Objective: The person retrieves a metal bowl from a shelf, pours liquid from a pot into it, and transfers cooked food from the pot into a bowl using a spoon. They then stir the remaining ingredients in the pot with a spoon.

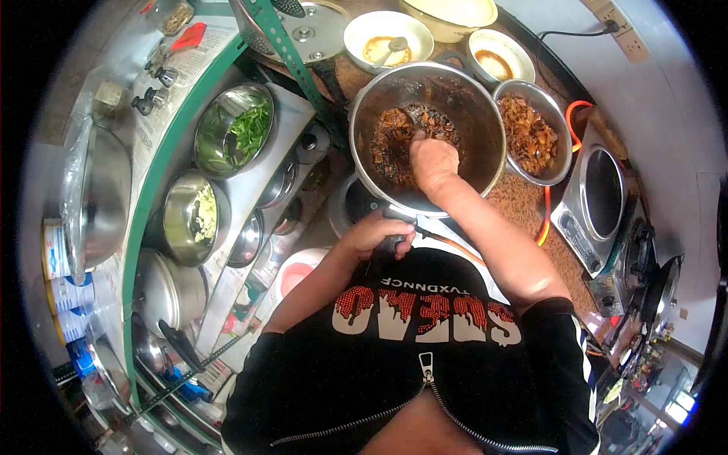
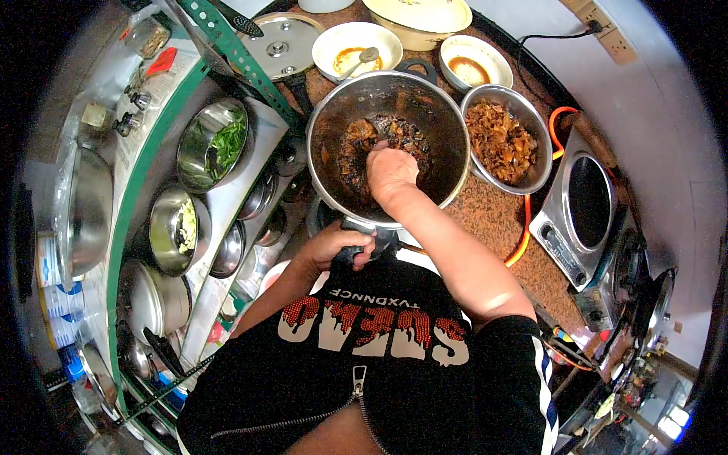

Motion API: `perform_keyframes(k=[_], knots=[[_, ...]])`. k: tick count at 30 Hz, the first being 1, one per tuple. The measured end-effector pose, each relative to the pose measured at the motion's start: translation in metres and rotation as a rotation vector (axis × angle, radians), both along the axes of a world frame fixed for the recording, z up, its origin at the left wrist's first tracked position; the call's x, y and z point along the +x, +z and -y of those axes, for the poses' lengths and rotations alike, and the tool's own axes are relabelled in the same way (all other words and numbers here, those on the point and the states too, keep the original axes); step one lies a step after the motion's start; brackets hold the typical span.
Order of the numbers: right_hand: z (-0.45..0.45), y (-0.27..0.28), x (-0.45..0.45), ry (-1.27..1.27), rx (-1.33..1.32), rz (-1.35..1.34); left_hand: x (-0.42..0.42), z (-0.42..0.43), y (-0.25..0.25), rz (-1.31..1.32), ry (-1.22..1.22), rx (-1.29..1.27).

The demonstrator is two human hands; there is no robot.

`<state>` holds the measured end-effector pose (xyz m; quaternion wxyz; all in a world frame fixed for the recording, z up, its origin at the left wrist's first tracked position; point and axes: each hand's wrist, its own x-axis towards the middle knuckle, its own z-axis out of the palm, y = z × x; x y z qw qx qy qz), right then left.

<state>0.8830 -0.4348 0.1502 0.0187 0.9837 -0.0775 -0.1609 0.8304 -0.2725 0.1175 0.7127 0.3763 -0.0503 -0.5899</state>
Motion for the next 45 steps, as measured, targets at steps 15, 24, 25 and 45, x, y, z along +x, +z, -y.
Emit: perform_keyframes(k=[15, 24, 25, 45], knots=[[0.015, 0.02, -0.026, 0.037, 0.028, -0.001, 0.001, -0.004, -0.01, -0.028, 0.006, -0.029], [0.029, 0.015, -0.012, -0.048, -0.062, 0.088, 0.002, -0.002, 0.0, -0.007, -0.014, 0.007], [0.028, 0.014, -0.012, -0.066, -0.072, 0.091, 0.001, -0.003, 0.0, 0.001, -0.004, 0.017], [0.02, 0.039, -0.025, -0.062, -0.066, 0.071, 0.002, -0.003, -0.016, -0.053, -0.002, -0.038]])
